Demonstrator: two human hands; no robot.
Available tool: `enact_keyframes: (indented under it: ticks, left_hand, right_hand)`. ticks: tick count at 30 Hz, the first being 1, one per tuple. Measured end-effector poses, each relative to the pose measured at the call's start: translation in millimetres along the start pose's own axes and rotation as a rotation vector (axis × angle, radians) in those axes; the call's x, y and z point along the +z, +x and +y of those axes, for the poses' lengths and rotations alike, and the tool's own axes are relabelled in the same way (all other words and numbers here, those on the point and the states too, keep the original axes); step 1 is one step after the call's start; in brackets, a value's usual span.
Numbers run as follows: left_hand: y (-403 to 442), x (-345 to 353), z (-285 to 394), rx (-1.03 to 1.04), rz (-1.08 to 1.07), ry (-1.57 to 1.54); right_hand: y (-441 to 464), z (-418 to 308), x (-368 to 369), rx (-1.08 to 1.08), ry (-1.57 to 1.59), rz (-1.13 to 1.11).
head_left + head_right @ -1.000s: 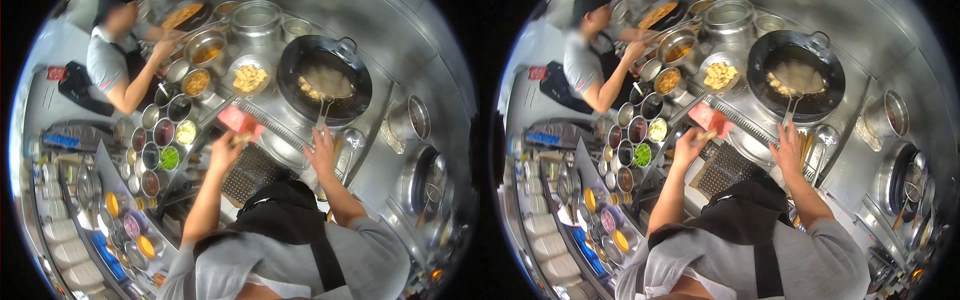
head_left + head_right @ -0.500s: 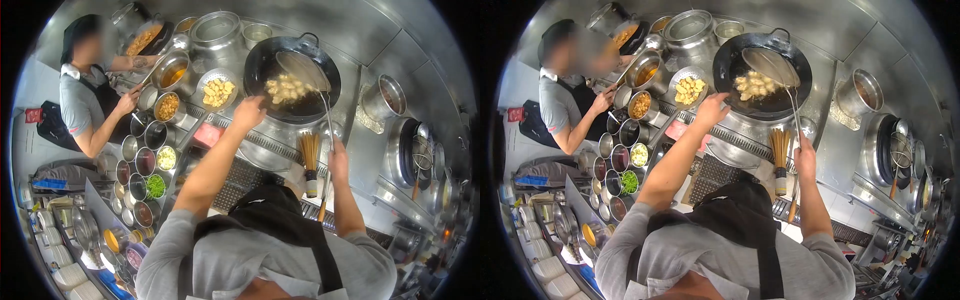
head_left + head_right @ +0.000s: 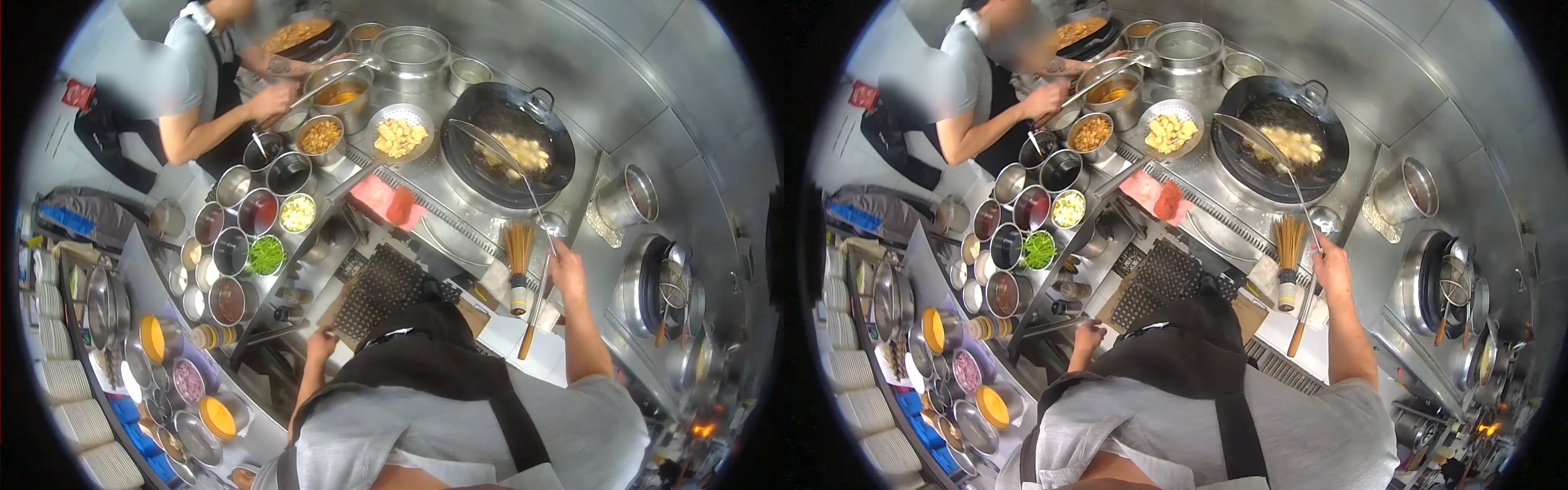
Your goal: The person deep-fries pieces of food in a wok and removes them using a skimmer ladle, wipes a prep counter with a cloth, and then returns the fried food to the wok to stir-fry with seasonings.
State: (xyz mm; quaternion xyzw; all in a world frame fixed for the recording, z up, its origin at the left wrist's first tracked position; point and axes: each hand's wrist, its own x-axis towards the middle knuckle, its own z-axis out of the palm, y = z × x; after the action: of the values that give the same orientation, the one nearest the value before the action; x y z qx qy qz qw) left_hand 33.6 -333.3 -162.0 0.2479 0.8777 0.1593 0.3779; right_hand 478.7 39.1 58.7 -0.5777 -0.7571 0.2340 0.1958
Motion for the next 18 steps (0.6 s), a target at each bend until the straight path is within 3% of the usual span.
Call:
enact_keyframes:
  ticks: [5,13,18]
  left_hand:
    - [-34,16,-13,-0.048,-0.052,-0.086]
    - [-31,-8,-12,0.088,0.042,-0.097]
    - [-16,8,-53,-0.041,0.031,-0.135]
  right_hand:
    - [33,-14,11,-0.033,-0.222,0.070]
    - [54,2,42,-0.017,-0.200,0.185]
    - [35,14,48,-0.011,-0.116,0.219]
